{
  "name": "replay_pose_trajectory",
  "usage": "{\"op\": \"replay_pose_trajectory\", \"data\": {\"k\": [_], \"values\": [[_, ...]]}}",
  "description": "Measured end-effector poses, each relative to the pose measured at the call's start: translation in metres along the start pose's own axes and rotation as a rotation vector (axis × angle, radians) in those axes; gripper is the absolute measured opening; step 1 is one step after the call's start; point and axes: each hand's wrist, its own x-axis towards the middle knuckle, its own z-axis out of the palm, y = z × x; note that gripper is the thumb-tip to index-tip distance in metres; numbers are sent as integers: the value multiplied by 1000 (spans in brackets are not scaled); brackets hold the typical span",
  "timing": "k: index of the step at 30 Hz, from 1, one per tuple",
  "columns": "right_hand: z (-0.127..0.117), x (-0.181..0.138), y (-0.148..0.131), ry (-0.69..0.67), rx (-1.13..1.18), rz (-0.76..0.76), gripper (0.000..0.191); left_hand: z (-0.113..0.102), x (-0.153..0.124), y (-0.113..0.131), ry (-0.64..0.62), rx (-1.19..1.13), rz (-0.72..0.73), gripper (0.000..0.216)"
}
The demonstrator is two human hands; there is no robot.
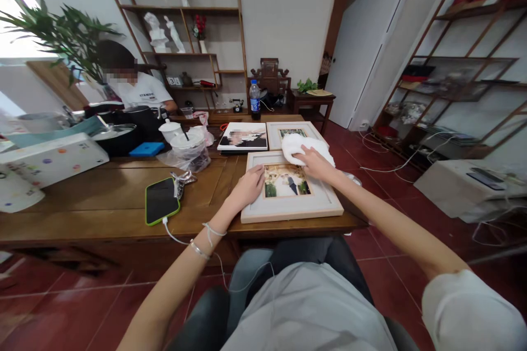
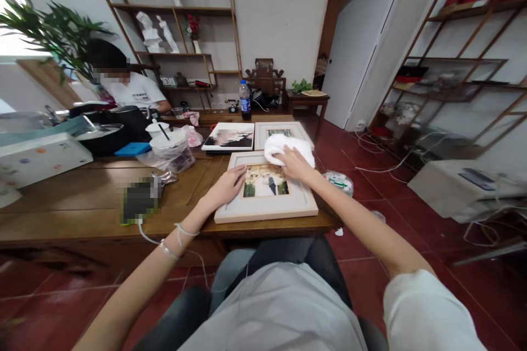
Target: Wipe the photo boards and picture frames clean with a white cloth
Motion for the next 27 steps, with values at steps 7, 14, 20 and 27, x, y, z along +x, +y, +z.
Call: {"op": "replay_pose_trajectory", "data": {"k": [7, 14, 20, 27], "values": [[-9, -28, -23, -135, 8, -126, 54, 2, 0, 1, 11, -24, -9, 38], [-56, -106, -74, -294, 122, -107, 60, 3, -1, 0, 22, -78, -22, 38], [-47, -104, -80, -216, 136, -46, 62, -1, -2, -4, 5, -95, 59, 38], [-8, -32, -23, -20, 95, -18, 62, -2, -2, -4, 17, -90, 69, 39]]}}
